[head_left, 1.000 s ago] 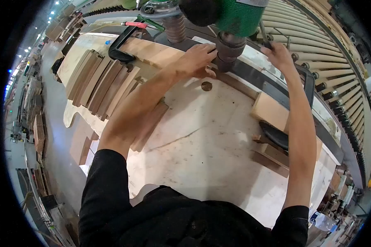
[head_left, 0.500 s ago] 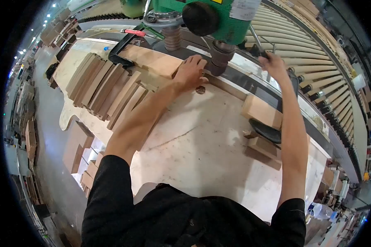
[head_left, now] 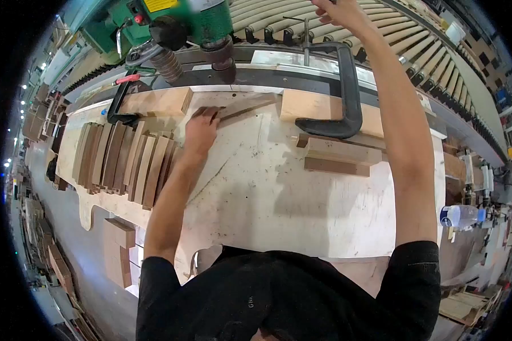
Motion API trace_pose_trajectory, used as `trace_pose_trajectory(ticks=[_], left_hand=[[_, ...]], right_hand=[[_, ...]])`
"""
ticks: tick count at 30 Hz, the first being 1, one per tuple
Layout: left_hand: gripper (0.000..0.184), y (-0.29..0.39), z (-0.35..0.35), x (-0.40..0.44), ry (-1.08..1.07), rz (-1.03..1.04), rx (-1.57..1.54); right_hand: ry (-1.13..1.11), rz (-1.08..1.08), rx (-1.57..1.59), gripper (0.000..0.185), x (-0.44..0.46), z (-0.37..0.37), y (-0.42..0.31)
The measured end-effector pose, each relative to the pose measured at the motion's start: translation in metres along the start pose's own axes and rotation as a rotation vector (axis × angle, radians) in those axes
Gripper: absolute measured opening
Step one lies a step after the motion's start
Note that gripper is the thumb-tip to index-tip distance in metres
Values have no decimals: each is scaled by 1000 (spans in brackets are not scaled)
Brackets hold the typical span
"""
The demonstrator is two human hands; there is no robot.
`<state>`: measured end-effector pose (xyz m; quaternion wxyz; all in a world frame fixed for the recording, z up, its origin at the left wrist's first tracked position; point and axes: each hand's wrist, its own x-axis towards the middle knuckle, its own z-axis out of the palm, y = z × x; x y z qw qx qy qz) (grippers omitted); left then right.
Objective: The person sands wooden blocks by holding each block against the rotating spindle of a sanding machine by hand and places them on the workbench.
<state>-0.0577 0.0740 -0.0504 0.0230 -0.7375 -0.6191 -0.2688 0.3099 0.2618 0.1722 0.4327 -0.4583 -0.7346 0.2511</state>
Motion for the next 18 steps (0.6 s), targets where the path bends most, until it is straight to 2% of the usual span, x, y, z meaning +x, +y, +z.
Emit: trace_pose_trajectory(ticks=[3,5,8,11,13,16,18], left_hand=[[28,20,-39,-39,6,-94,-59],[26,44,-67,-61,-17,-188,-241],[28,90,-80,-81,22,-71,-409],[31,139,-67,-90,-57,110,-481],[31,167,-54,-95,-132,132,-536],[37,190,-30,-93,-108,251,-482],[38,199,-18,-89,-109,250,-472]], right_hand=[[12,-38,-23,28,3,0,5],[0,-30,-16,29,1,1,3],[-30,33,-52,30,1,0,-4],[-21,11,-35,29,1,2,-4],[-6,27,-55,31,1,1,-5],[10,62,-37,32,-17,-2,-19],[-4,55,-38,32,-17,-4,-21]])
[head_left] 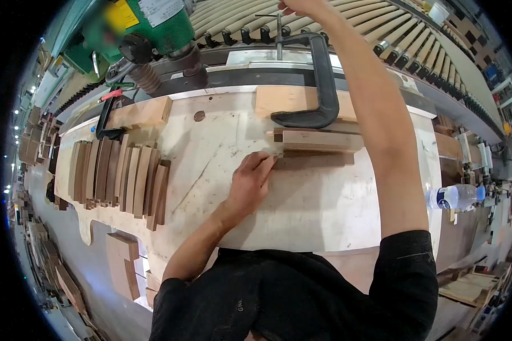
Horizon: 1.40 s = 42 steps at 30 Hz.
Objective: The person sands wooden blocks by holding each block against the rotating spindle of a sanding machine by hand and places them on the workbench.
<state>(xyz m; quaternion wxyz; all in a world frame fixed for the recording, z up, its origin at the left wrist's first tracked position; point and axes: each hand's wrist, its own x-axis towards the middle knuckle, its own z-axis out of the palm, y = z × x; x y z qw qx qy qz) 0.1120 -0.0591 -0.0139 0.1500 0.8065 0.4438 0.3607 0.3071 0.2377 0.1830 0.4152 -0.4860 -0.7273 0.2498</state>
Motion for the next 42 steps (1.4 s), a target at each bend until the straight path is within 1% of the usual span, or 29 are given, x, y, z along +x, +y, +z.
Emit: trace_pose_trajectory(ticks=[2,5,7,8,11,14,18,21,23,24,25,26,27,28,29,30,31,33,36,38,39,40,41,42], left_hand=[[40,-3,9,4,-7,2,10],[30,-3,17,10,29,-5,-13],[25,3,20,11,71,-124,53],[26,5,21,11,94,-183,84],[32,3,25,11,39,-158,239],[34,5,25,18,-23,-161,273],[35,3,30,19,-29,-151,260],[38,5,30,21,-58,-165,249],[39,10,28,24,-92,-184,278],[40,6,33,21,-40,-130,291],[40,3,39,18,15,-84,319],[40,4,37,17,-27,-154,291],[41,2,40,16,-42,-151,342],[42,2,39,17,3,-130,309],[43,4,36,19,-78,-137,328],[44,0,40,18,-101,-125,305],[42,6,31,22,-160,-167,307],[40,3,31,18,-55,-110,293],[36,-1,4,6,-10,-244,351],[36,-30,-30,-15,246,-206,459],[39,-34,-66,-22,190,-311,565],[39,-46,-94,-36,362,-285,651],[38,-64,-116,-49,377,-403,831],[39,-69,-144,-61,285,-542,939]], right_hand=[[-13,-5,-12,30,-2,-1,-1],[10,-25,-6,29,-1,2,2],[12,-20,-14,29,0,3,6],[12,-29,-25,29,4,4,10],[9,-72,-33,29,14,9,22],[15,-76,-54,29,13,9,20],[23,-58,-87,29,8,7,16],[19,-6,-43,30,-1,5,7],[5,-31,4,30,4,5,21],[-10,-59,44,30,10,9,26],[12,-18,101,29,13,15,25],[28,20,163,29,13,19,26],[17,-26,131,30,12,18,30],[14,-81,-87,54,28,11,66],[-67,-68,-118,59,14,7,39],[-39,-66,-99,59,9,10,32],[-8,-59,-86,59,7,11,31],[11,-6,-144,64,9,10,31],[-22,44,-154,61,9,8,25],[-32,62,-161,61,6,7,18],[-31,74,-160,61,6,8,18],[26,66,-175,60,8,13,24],[8,70,-163,58,10,14,27],[-8,74,-154,55,12,12,28]])
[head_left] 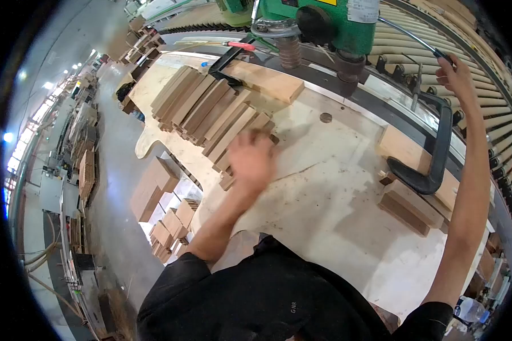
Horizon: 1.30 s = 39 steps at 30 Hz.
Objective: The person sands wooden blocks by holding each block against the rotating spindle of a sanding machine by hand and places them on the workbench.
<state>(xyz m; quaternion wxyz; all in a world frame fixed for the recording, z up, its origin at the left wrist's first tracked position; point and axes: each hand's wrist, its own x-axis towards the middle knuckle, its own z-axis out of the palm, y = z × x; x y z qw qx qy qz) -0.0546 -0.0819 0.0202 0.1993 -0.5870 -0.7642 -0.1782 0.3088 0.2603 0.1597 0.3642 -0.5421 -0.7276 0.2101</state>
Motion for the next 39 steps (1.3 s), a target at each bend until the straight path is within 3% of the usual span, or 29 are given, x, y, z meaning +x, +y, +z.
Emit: trace_pose_trajectory(ticks=[1,2,5,6,9,12,15,18,21,25,28,31,32,35,39], left_hand=[[36,-14,-10,4,65,-109,179],[33,-31,-15,4,77,-109,144],[30,-58,-13,-2,-139,-124,89],[26,-59,-9,-2,-89,-81,75],[23,-28,-22,13,-162,-216,-105],[24,10,-36,31,-337,-183,-609],[27,37,8,47,-607,-544,-1382],[28,50,62,61,-630,-991,-1981],[34,54,86,69,-587,-905,-2120],[36,50,99,86,-999,-1086,-1793],[34,46,85,84,-1260,-760,-1305],[27,51,71,80,-613,-16,-638],[24,50,86,77,-302,108,-571],[24,40,95,84,-164,416,-409],[26,22,104,108,-366,478,-563]], right_hand=[[-16,2,2,53,1,-2,-1],[-6,2,19,48,-4,-1,-5],[-5,-11,52,48,-3,-1,-3],[-7,-9,36,53,-2,0,-2],[-16,-5,47,61,-5,-2,-6],[-84,-23,75,54,3,-5,1],[-90,8,61,51,-3,-7,-7],[-69,20,49,55,-8,-8,-12],[-60,14,56,55,-9,-7,-14],[-66,15,60,57,-7,-5,-10],[-69,9,53,58,-7,-5,-8],[-87,28,98,58,-8,-5,-10],[-87,47,99,59,-12,-5,-15],[-106,57,96,58,-12,-6,-16],[-81,53,73,57,-15,-6,-17]])
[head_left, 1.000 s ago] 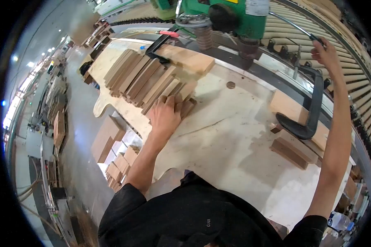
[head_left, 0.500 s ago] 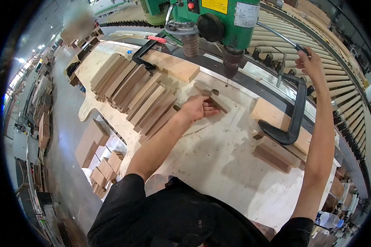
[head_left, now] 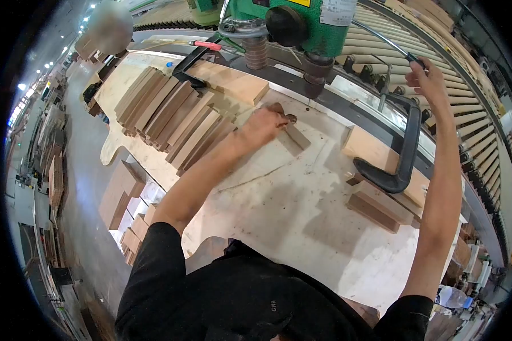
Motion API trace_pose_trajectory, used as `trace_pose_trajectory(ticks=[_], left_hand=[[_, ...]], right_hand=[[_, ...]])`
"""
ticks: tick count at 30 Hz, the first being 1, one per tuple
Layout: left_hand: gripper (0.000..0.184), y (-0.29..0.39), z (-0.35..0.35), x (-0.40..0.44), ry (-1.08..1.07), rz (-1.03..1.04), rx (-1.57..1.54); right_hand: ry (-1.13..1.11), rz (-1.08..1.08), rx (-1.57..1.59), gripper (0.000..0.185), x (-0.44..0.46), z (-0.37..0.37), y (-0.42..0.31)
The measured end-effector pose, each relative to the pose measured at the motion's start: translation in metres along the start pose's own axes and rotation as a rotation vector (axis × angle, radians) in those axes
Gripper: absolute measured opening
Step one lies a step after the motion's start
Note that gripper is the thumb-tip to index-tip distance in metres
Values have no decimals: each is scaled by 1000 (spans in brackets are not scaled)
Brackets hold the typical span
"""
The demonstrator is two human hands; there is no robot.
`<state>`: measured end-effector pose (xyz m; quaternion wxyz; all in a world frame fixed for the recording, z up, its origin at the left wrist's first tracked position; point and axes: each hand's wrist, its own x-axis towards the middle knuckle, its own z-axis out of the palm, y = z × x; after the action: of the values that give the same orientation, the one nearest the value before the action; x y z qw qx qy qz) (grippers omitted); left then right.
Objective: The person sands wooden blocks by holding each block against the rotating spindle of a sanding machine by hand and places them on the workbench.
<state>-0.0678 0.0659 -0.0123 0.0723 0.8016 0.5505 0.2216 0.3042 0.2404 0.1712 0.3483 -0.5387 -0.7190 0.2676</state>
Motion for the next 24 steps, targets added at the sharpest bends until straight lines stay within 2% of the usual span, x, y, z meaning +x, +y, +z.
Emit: trace_pose_trajectory(ticks=[2,4,9,12,15,18,21,24], left_hand=[[27,-15,-1,5,30,29,-19],[25,-30,3,13,159,98,-26],[21,-52,25,40,262,32,97],[15,-45,23,55,227,-80,190],[22,-53,17,52,257,43,309],[34,-34,6,56,339,52,424],[55,-45,-1,68,320,181,494],[57,-63,2,74,56,190,403]], right_hand=[[10,4,-9,57,3,1,1],[5,-15,-11,57,4,1,3],[38,-27,-41,55,-1,3,-2],[3,-14,-52,55,0,3,0],[-43,-50,-52,49,10,8,24],[-46,-100,-93,49,16,33,45],[-86,-121,-273,52,25,63,63],[-195,-167,-380,51,49,96,75]])
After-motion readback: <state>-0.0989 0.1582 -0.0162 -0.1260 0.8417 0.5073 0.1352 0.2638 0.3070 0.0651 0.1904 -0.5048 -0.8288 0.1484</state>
